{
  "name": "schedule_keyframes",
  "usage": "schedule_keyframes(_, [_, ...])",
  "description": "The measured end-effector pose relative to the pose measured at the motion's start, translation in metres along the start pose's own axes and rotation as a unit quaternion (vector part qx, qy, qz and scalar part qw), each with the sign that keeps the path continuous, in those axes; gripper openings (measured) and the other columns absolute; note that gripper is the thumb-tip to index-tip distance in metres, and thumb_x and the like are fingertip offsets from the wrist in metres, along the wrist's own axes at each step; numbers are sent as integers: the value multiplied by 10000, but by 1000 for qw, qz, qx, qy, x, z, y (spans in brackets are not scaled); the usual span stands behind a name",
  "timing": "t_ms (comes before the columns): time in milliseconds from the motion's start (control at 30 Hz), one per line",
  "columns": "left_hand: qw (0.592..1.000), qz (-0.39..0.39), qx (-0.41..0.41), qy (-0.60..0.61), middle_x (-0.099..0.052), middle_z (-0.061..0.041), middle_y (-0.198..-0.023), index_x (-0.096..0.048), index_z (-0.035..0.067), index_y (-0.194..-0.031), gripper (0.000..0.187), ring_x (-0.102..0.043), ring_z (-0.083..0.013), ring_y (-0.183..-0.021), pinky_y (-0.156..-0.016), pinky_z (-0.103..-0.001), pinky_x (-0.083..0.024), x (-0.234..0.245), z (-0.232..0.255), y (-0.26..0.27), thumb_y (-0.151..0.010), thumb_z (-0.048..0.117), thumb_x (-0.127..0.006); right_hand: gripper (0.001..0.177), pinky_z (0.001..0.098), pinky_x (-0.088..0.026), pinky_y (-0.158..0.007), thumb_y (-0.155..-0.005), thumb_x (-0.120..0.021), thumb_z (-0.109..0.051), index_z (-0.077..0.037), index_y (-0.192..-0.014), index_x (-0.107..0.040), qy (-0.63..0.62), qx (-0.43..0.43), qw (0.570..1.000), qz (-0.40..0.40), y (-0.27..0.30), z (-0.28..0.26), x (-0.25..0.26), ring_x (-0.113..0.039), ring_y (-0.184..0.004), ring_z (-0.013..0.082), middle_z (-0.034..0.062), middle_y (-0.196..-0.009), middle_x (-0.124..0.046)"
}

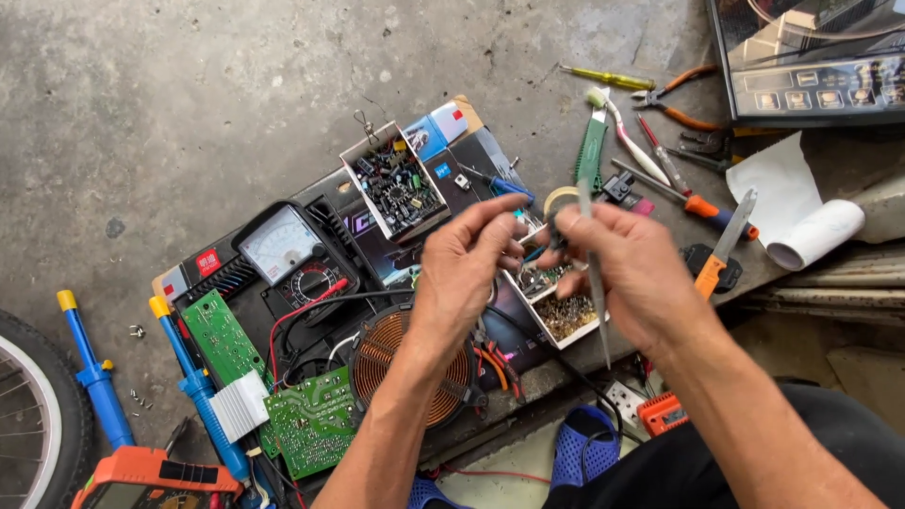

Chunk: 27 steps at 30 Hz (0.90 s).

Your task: The person sits on the floor and uses tweezers to pick up and handle small electronic components from a divided box. They then use a magnifying glass to closely view a small black component held in their hand.

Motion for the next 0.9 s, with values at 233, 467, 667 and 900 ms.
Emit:
schedule_keyframes(233, [950, -7, -23, -310, -808, -93, -1325, -739, 132, -1361, 313, -793, -168, -1093, -917, -308, -694, 25, -46, -2, -1087, 233, -626, 185, 218, -479, -474, -1071, -673, -195, -64, -1197, -640, -6, 16, 997, 79, 30, -86, 30, -717, -840, 143, 100, -1072, -744])
schedule_keyframes(467, [860, -102, -134, -481, -678, -41, -920, -738, 115, -1276, 217, -684, -208, -764, -677, -367, -689, -38, -92, -2, -1059, 100, -732, 232, 167, -433, -501, -984, -733, -246, -82, -1148, -746, -103, 57, 986, 115, 32, -114, 37, -730, -839, 123, 102, -1121, -808])
schedule_keyframes(667, [773, -141, -158, -598, -534, -55, -790, -710, 40, -1031, 90, -536, -212, -567, -460, -400, -586, -59, -142, -25, -1100, 10, -660, 218, 206, -414, -472, -962, -736, -224, -47, -1090, -740, -104, 57, 984, 132, 35, -113, 31, -723, -820, 157, 119, -1077, -818])
schedule_keyframes(900, [679, -131, -105, -714, -609, -45, -799, -796, 126, -856, 243, -687, -294, -602, -482, -499, -539, -62, -178, -46, -1089, 154, -732, 265, 220, -418, -458, -958, -725, -243, -31, -1113, -762, -102, 40, 985, 132, 37, -114, 32, -715, -793, 166, 97, -1035, -808])
Point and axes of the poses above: each hand's wrist, its own y-axis away from the middle knuckle, its own x-axis out of the back of the hand, z = x × y, the point moved 10 cm from there along -y, towards the middle knuckle
